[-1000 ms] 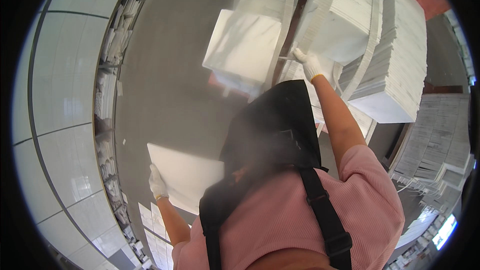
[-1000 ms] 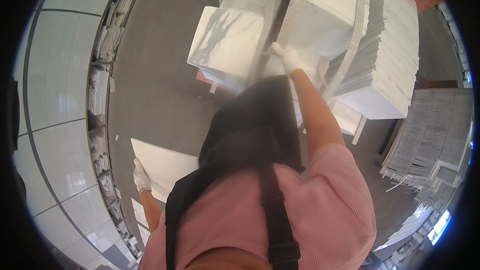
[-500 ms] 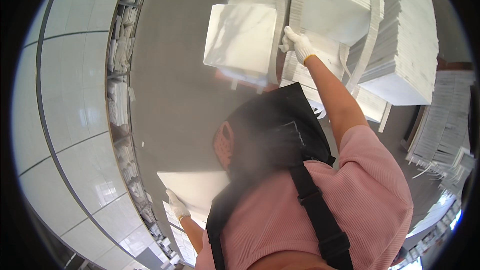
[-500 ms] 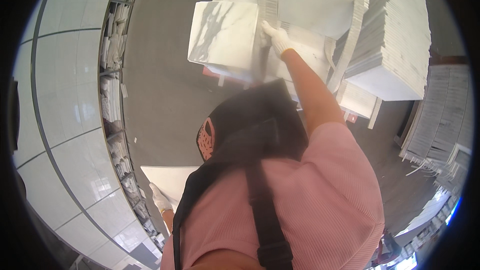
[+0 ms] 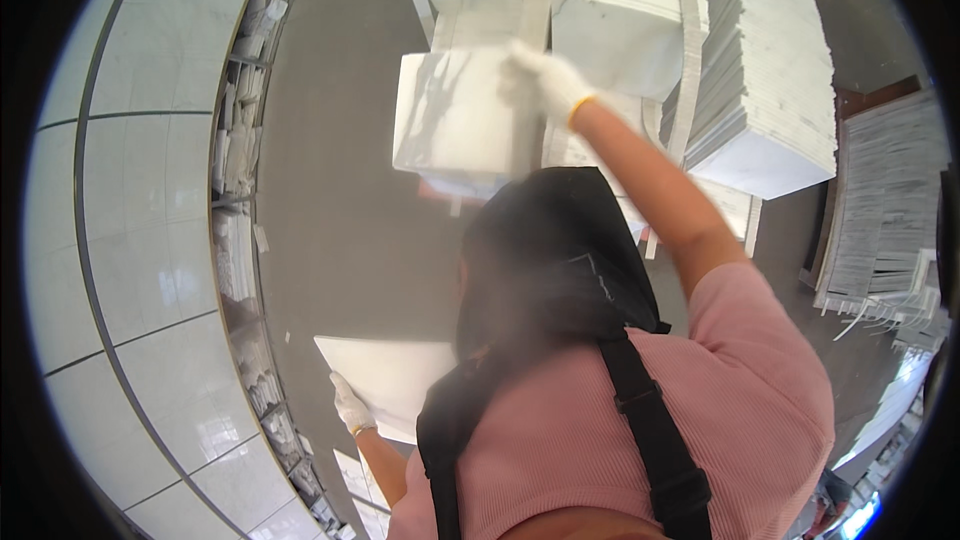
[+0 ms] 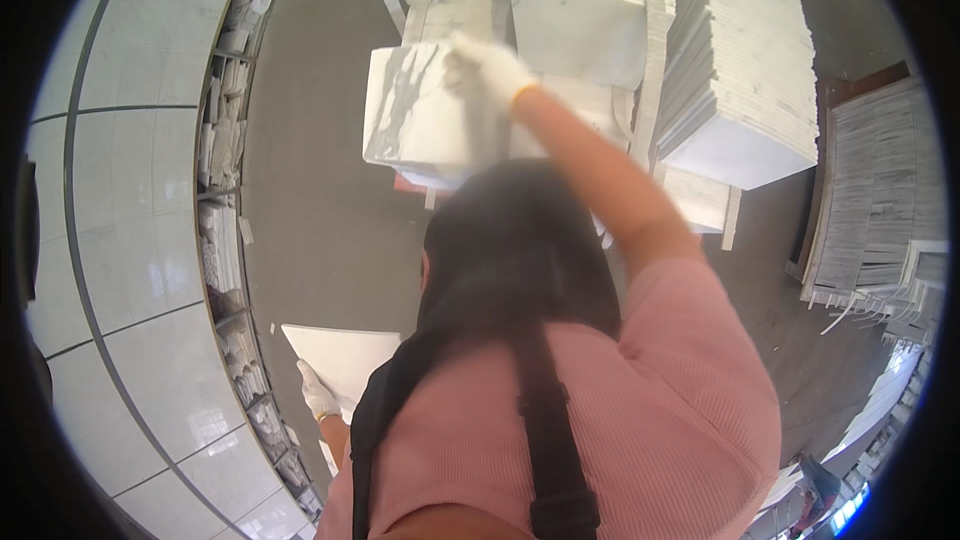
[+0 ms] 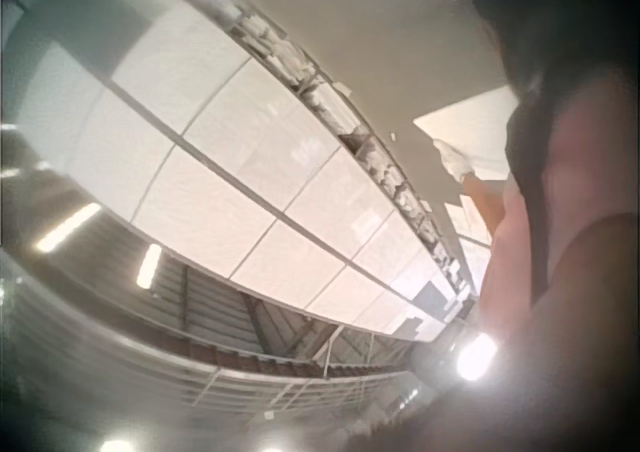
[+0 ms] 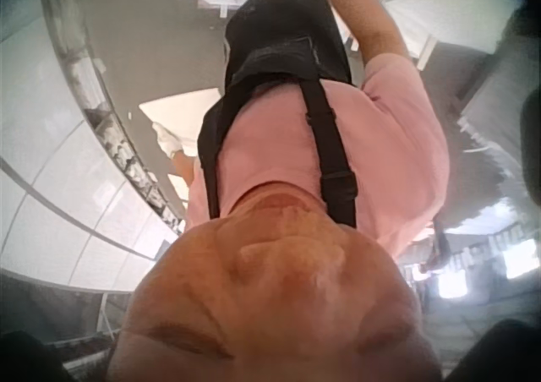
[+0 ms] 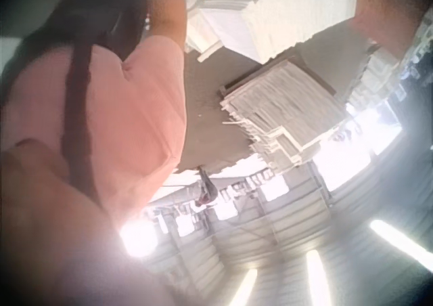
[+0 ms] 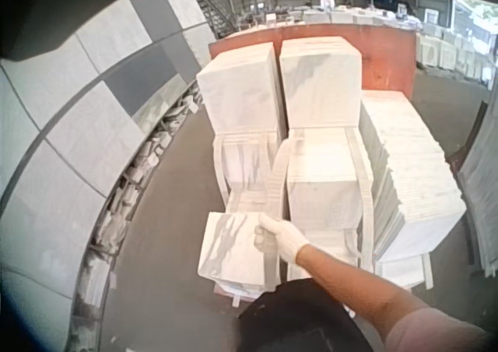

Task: The person repeatedly picks white square tiles from stacked bundles and places them flat on the floor in a grid pattern. The person handles tiles one at a time, aligning them with previously placed tiles to form a continuous tiled area.

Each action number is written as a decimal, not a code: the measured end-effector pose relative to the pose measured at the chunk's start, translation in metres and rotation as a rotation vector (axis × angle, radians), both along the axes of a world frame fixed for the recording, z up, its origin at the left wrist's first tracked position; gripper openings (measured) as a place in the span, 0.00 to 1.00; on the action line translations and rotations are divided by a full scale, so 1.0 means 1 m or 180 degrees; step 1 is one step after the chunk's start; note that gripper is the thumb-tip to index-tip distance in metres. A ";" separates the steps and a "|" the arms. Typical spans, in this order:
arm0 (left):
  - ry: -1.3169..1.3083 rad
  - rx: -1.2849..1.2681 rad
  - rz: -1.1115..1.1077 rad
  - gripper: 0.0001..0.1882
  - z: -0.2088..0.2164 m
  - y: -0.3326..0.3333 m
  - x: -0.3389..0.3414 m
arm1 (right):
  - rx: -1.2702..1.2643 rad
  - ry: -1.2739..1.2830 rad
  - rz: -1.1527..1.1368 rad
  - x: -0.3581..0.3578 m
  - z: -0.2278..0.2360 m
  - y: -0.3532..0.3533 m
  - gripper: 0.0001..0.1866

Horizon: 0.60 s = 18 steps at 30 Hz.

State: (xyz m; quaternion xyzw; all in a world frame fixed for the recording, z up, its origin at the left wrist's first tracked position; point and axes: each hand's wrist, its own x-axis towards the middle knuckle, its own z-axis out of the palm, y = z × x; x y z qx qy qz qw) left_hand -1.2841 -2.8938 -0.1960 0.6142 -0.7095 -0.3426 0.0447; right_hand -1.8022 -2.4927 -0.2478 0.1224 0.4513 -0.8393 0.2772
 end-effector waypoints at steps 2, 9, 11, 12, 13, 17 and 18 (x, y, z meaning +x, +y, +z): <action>-0.0028 0.0012 -0.0162 0.49 -0.003 -0.006 -0.011 | -0.1779 -0.0273 -0.0081 0.011 -0.010 -0.051 0.23; -0.0071 0.0081 -0.0425 0.47 0.005 -0.025 -0.039 | 0.2288 0.1621 0.1483 0.019 -0.074 -0.132 0.40; 0.0102 0.0180 -0.0413 0.47 0.009 -0.022 -0.041 | 0.2310 0.1846 0.1466 0.028 -0.114 -0.113 0.40; 0.0041 0.0143 -0.0447 0.48 0.011 -0.019 -0.042 | 0.2399 0.1575 0.1557 0.031 -0.136 -0.096 0.39; -0.0041 0.0112 -0.0471 0.49 0.012 -0.016 -0.041 | 0.1954 0.1320 0.1367 0.045 -0.158 -0.067 0.32; -0.0182 -0.0110 -0.0585 0.50 0.006 -0.017 -0.041 | 0.2548 -0.0757 0.1224 0.082 -0.224 0.074 0.32; -0.0227 0.0032 -0.0463 0.50 0.003 -0.021 -0.041 | 0.2574 -0.0782 0.0808 0.092 -0.238 0.104 0.28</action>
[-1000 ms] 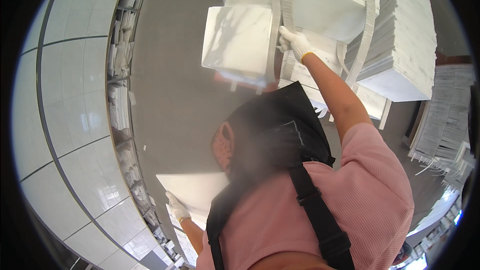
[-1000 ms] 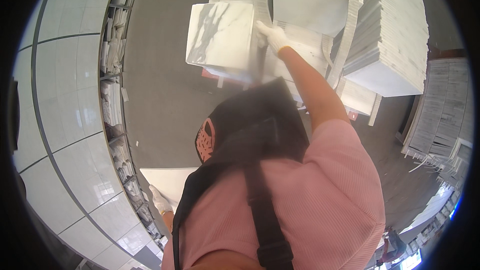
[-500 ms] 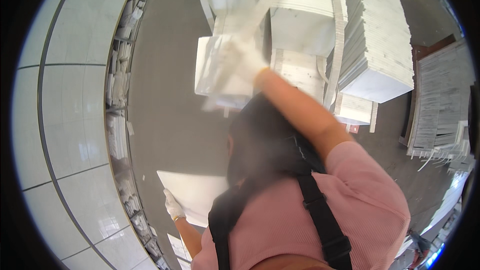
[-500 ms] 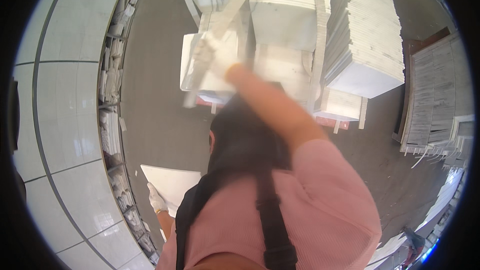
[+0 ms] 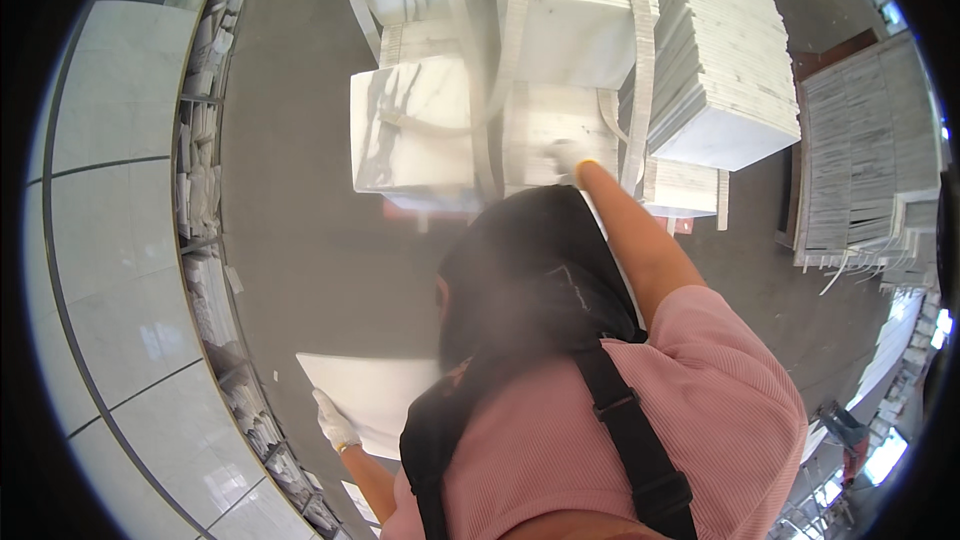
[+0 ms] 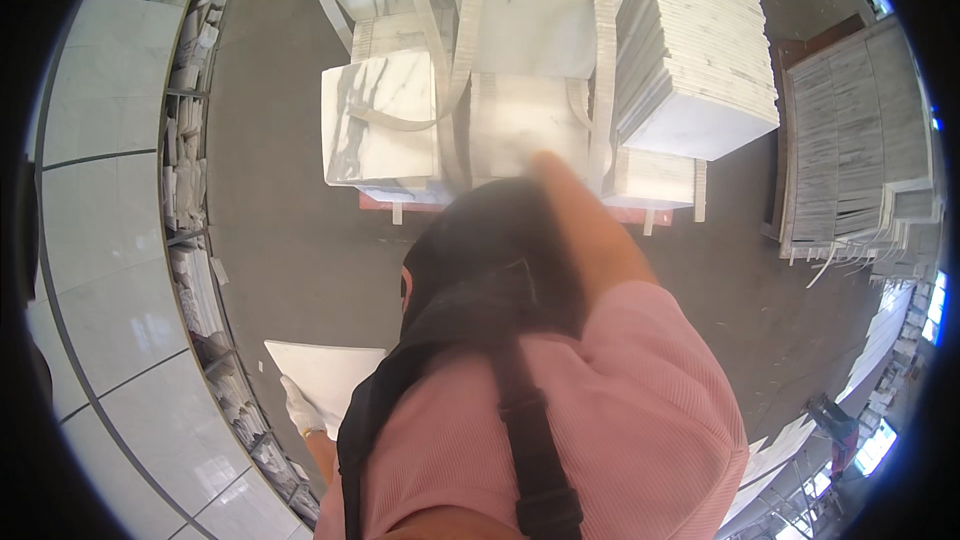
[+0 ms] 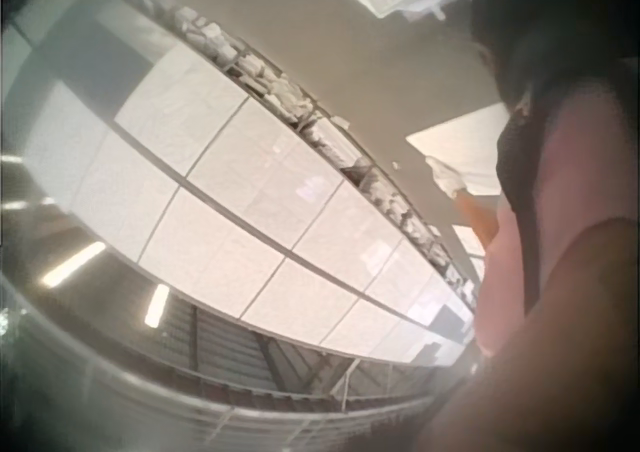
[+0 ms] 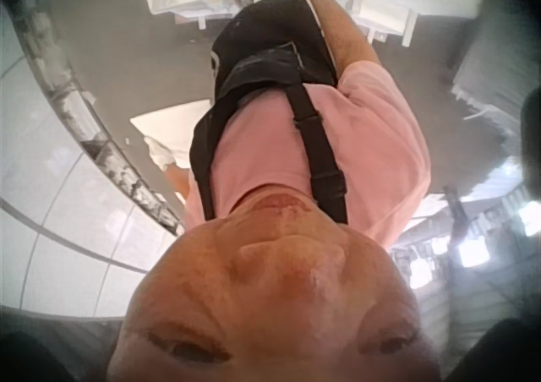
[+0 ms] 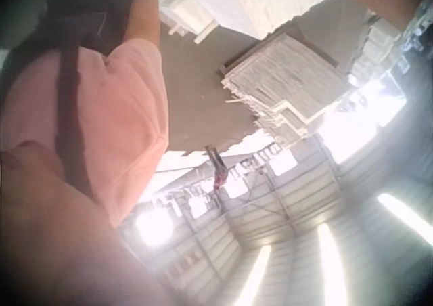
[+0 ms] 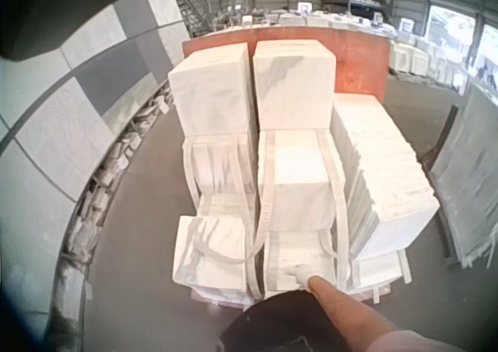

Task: The person repeatedly picks white square tiles from stacked bundles and places them flat on the floor in a grid pattern. The person handles tiles one at a time, aligning them with previously placed tiles to form a continuous tiled area.

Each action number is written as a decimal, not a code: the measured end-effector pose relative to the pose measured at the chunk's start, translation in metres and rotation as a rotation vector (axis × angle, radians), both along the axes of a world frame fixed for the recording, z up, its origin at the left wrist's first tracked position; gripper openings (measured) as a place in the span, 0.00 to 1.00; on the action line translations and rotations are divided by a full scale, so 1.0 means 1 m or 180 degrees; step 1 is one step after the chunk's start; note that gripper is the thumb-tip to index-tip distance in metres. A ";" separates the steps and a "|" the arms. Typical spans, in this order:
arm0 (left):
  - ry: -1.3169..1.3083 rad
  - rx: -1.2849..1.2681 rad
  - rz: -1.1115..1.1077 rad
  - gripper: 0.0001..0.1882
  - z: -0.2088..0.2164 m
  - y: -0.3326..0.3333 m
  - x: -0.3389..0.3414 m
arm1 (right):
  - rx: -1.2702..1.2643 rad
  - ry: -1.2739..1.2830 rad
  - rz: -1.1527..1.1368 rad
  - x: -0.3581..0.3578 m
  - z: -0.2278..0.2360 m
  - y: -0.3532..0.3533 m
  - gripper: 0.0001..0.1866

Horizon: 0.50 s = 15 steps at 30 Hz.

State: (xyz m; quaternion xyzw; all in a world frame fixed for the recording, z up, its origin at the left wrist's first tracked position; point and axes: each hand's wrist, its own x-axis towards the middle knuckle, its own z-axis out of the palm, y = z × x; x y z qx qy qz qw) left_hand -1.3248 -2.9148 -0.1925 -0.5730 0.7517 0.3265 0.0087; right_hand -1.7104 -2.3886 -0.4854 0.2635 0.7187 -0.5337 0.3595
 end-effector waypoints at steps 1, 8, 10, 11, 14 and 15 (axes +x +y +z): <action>0.0010 0.0130 0.0046 0.50 -0.003 -0.007 -0.001 | 0.0345 0.0133 0.0145 0.002 -0.010 0.035 0.28; 0.0064 0.0276 -0.0183 0.50 -0.022 -0.042 -0.006 | 0.2137 0.2095 -0.1871 -0.019 0.078 0.140 0.41; 0.0050 0.0312 -0.0165 0.49 -0.025 -0.043 -0.008 | 0.2090 0.1387 -0.1498 -0.036 0.143 0.154 0.42; 0.0131 0.0327 -0.0214 0.49 -0.026 -0.043 -0.010 | 0.2230 0.1290 -0.1387 -0.043 0.163 0.147 0.41; 0.0116 0.0387 -0.0183 0.48 -0.028 -0.043 -0.011 | 0.2528 0.1907 -0.0731 -0.080 0.191 0.129 0.39; 0.0056 0.0350 -0.0158 0.47 -0.027 -0.043 -0.010 | 0.2718 0.2420 -0.0419 -0.096 0.191 0.123 0.36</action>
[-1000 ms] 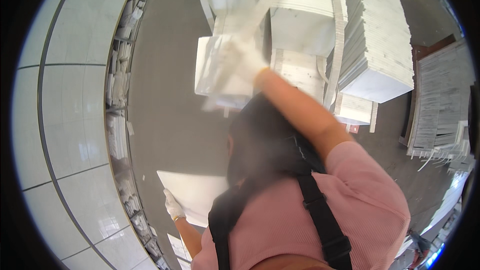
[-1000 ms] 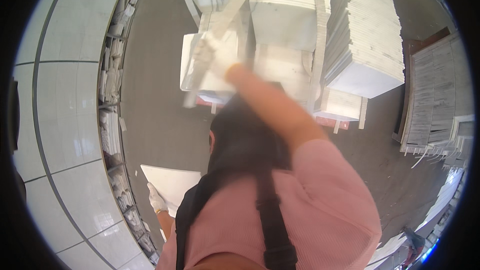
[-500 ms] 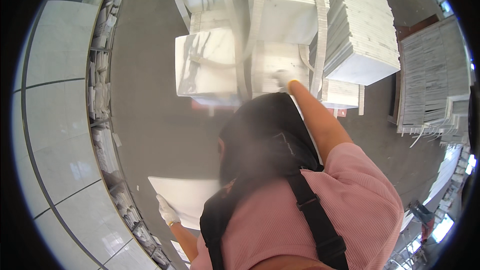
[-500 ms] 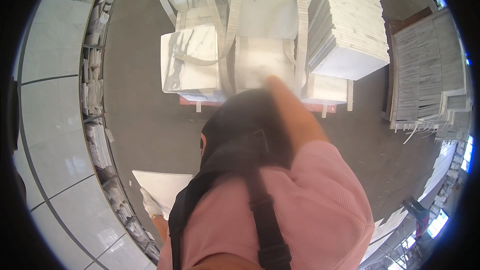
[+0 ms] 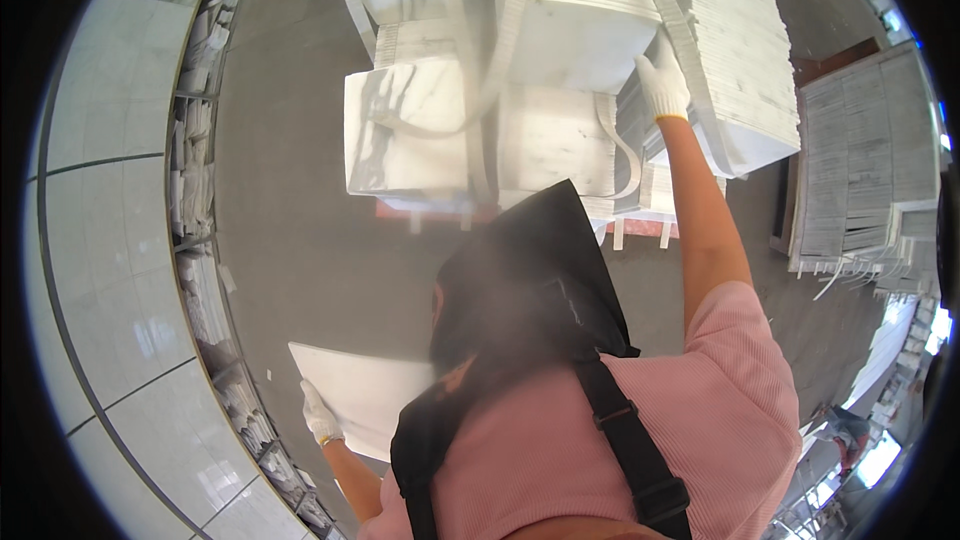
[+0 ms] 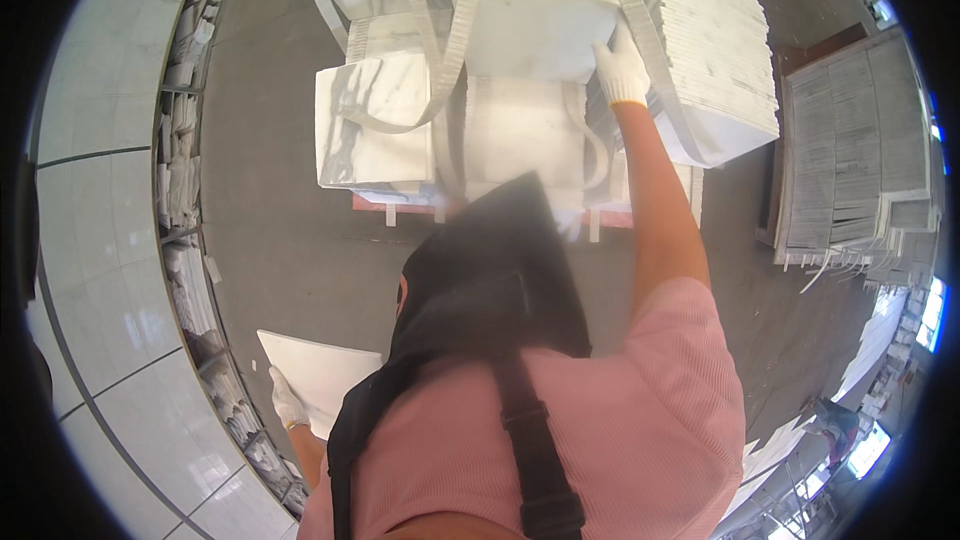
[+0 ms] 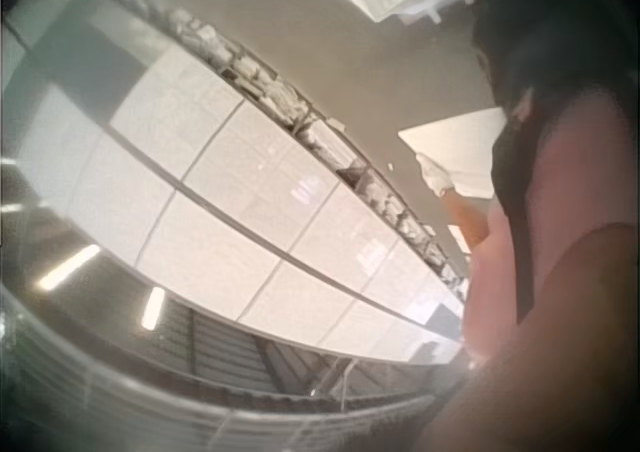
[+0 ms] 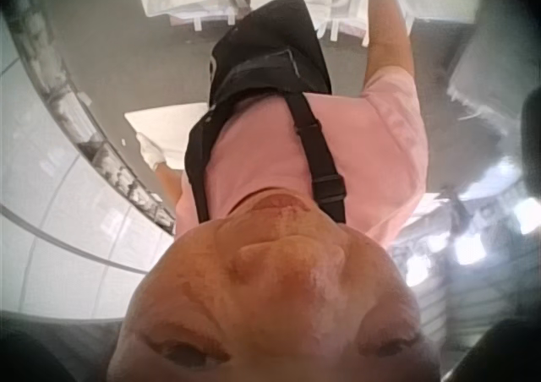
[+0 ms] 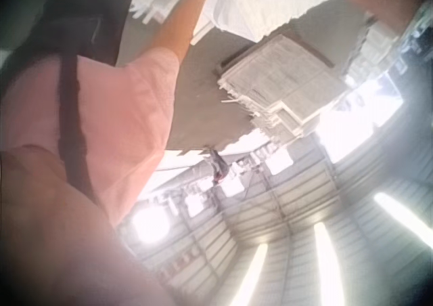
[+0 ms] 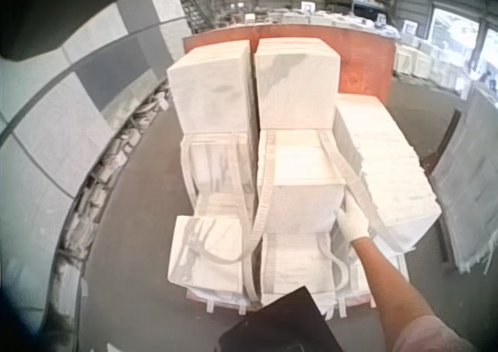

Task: The person repeatedly picks white square tiles from stacked bundles and places them flat on the floor in a grid pattern. The person handles tiles one at a time, aligning them with previously placed tiles to form a continuous tiled area.

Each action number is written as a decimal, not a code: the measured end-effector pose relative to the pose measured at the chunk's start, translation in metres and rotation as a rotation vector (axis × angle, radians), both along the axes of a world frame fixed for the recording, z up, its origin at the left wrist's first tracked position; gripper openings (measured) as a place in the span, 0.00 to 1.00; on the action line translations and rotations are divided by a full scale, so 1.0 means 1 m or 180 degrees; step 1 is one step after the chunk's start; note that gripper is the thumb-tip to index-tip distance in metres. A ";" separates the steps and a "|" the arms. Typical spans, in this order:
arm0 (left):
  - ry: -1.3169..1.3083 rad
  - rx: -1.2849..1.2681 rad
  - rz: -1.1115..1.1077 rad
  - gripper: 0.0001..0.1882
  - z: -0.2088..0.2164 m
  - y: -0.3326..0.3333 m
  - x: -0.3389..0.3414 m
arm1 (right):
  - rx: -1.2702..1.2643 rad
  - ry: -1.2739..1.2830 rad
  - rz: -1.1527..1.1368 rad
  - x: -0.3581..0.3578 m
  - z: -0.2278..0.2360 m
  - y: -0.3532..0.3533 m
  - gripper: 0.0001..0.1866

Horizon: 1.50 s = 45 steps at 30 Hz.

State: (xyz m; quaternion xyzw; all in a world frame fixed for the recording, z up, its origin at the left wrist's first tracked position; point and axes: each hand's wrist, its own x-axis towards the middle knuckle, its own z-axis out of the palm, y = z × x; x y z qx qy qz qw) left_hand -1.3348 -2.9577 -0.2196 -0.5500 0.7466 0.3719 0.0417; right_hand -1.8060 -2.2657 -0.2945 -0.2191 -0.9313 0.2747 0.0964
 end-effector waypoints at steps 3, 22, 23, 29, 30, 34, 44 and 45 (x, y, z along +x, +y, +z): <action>-0.0087 -0.0065 -0.0008 0.47 0.008 0.001 0.006 | 0.0809 0.0780 0.1051 -0.039 -0.014 -0.018 0.32; -0.0244 -0.0345 0.0383 0.50 0.022 0.045 0.031 | 0.1793 0.0143 0.1380 -0.062 0.004 -0.041 0.18; -0.0284 -0.0372 0.0420 0.50 0.020 0.045 0.030 | 0.1860 -0.0106 0.1410 -0.062 0.011 -0.043 0.16; -0.0203 -0.0254 0.0395 0.50 0.020 0.047 0.031 | 0.2131 -0.1786 0.2389 -0.047 0.005 -0.071 0.13; -0.0215 -0.0261 0.0354 0.50 0.021 0.047 0.032 | 0.2183 -0.1903 0.2636 -0.042 -0.002 -0.074 0.13; -0.0178 -0.0244 0.0219 0.49 0.022 0.049 0.029 | 0.2052 -0.2039 0.2987 -0.033 -0.011 -0.072 0.11; -0.0017 -0.0108 -0.0007 0.47 0.020 0.027 0.024 | 0.2090 -0.1816 0.3940 0.001 0.059 -0.115 0.10; 0.0007 -0.0109 0.0035 0.47 0.018 0.022 0.020 | 0.2094 -0.1854 0.4057 0.009 0.071 -0.121 0.10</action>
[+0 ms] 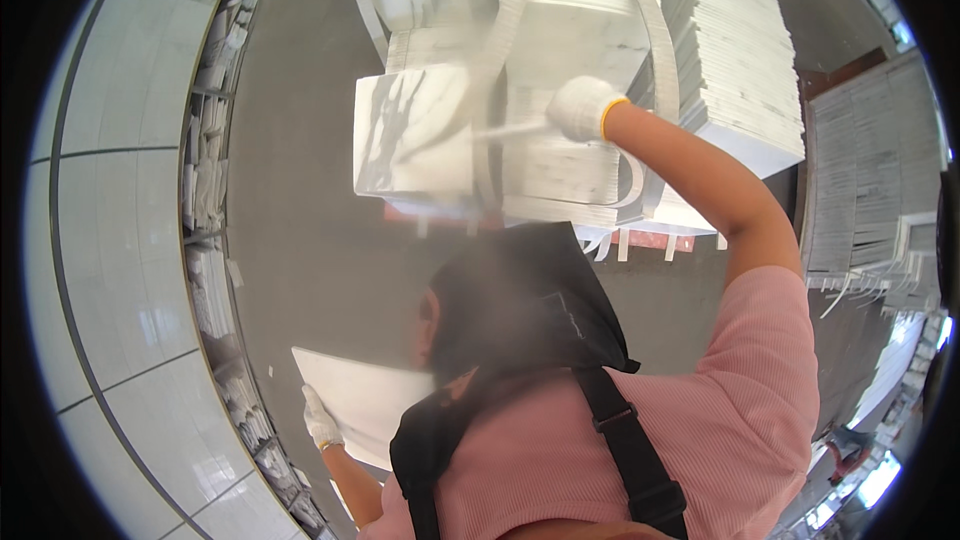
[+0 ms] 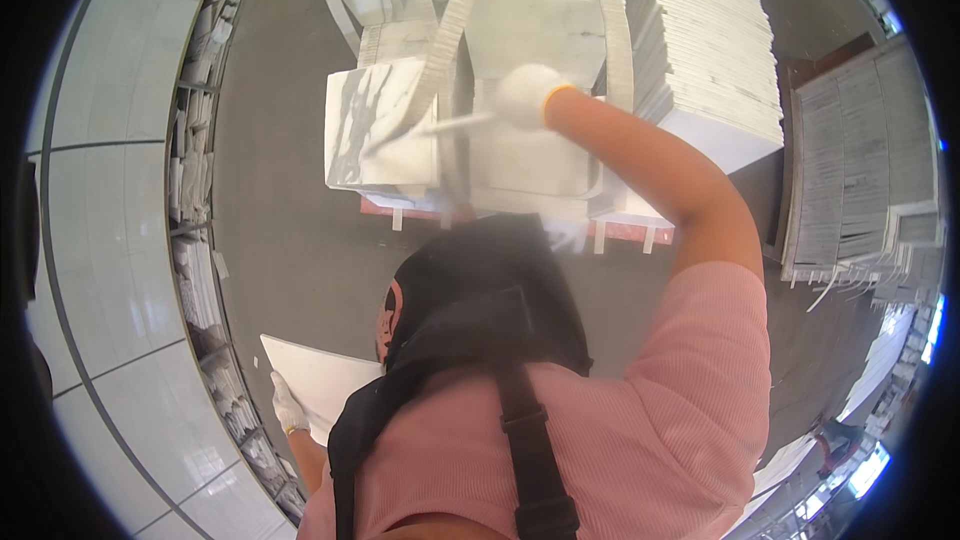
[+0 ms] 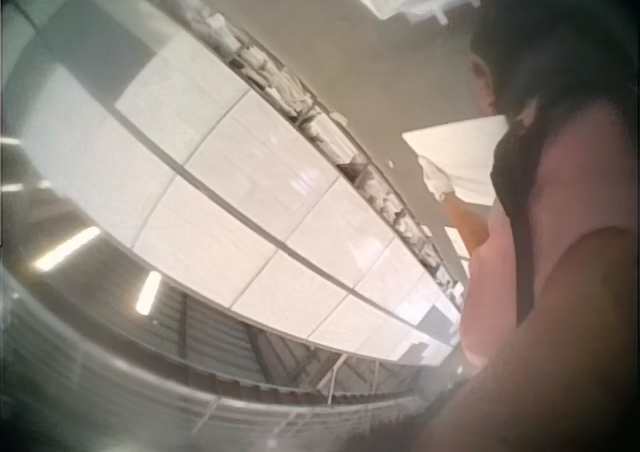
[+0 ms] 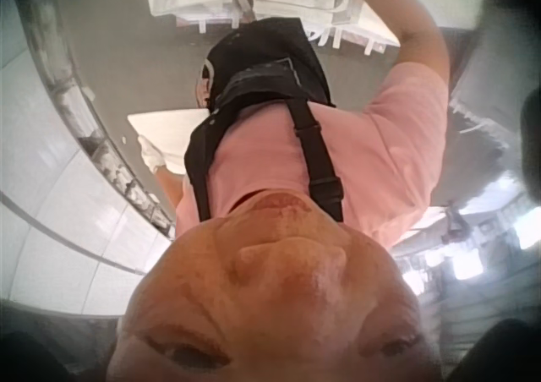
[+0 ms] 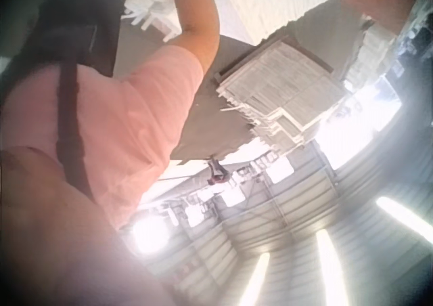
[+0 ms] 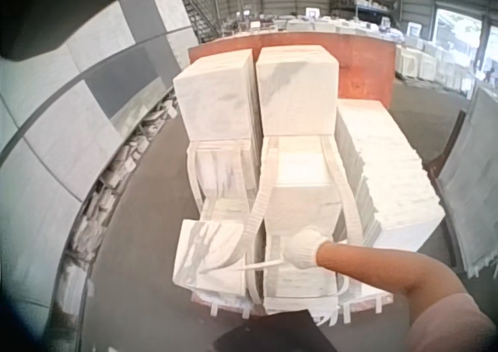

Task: The person repeatedly picks white square tiles from stacked bundles and places them flat on the floor in a grid pattern. The person handles tiles one at a time, aligning them with previously placed tiles to form a continuous tiled area.

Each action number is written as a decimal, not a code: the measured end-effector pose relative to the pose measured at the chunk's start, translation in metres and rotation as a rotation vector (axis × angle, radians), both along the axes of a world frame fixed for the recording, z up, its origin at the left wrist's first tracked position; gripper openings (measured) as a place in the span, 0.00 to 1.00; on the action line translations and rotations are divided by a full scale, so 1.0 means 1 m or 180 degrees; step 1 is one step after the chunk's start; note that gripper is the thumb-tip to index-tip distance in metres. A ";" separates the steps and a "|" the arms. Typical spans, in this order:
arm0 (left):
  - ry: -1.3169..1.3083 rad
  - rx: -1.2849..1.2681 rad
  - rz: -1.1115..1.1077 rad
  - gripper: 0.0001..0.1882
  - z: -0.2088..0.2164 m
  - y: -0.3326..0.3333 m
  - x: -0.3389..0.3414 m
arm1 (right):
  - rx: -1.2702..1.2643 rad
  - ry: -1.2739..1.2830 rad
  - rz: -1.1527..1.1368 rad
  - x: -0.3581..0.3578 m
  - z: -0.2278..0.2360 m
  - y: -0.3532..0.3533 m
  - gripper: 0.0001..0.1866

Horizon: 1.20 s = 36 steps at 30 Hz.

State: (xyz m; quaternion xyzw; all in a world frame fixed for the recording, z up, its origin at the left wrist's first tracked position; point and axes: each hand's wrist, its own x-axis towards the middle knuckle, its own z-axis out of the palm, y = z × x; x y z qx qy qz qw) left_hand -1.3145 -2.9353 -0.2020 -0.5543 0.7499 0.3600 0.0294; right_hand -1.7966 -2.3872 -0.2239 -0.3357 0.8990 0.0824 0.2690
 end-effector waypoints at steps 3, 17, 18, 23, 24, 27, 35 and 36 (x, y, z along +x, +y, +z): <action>0.0258 0.0154 -0.0049 0.47 -0.008 -0.020 -0.019 | -0.0339 -0.0084 0.0097 0.045 0.033 -0.020 0.10; 0.0172 0.1182 -0.1665 0.44 -0.069 -0.153 -0.163 | -0.0611 -0.0237 -0.1100 0.300 0.072 -0.105 0.10; 0.0295 0.1234 -0.1951 0.43 -0.067 -0.150 -0.175 | -0.0533 -0.0515 -0.1463 0.322 0.069 -0.107 0.11; 0.0082 0.0648 -0.3496 0.42 -0.052 -0.112 -0.227 | -0.0634 -0.0544 -0.3079 0.454 0.053 -0.112 0.09; 0.0012 0.0465 -0.3760 0.42 -0.054 -0.102 -0.240 | -0.0698 -0.0428 -0.3266 0.480 0.048 -0.116 0.09; -0.0053 -0.0046 -0.4428 0.41 -0.064 -0.069 -0.279 | -0.0552 -0.0362 -0.4200 0.551 0.032 -0.128 0.11; 0.0229 -0.1099 -0.6059 0.41 -0.078 0.100 -0.338 | -0.0870 -0.0054 -0.6661 0.760 -0.006 -0.191 0.12; 0.0267 -0.1192 -0.6149 0.41 -0.073 0.127 -0.332 | -0.0833 -0.0037 -0.6855 0.786 -0.010 -0.204 0.12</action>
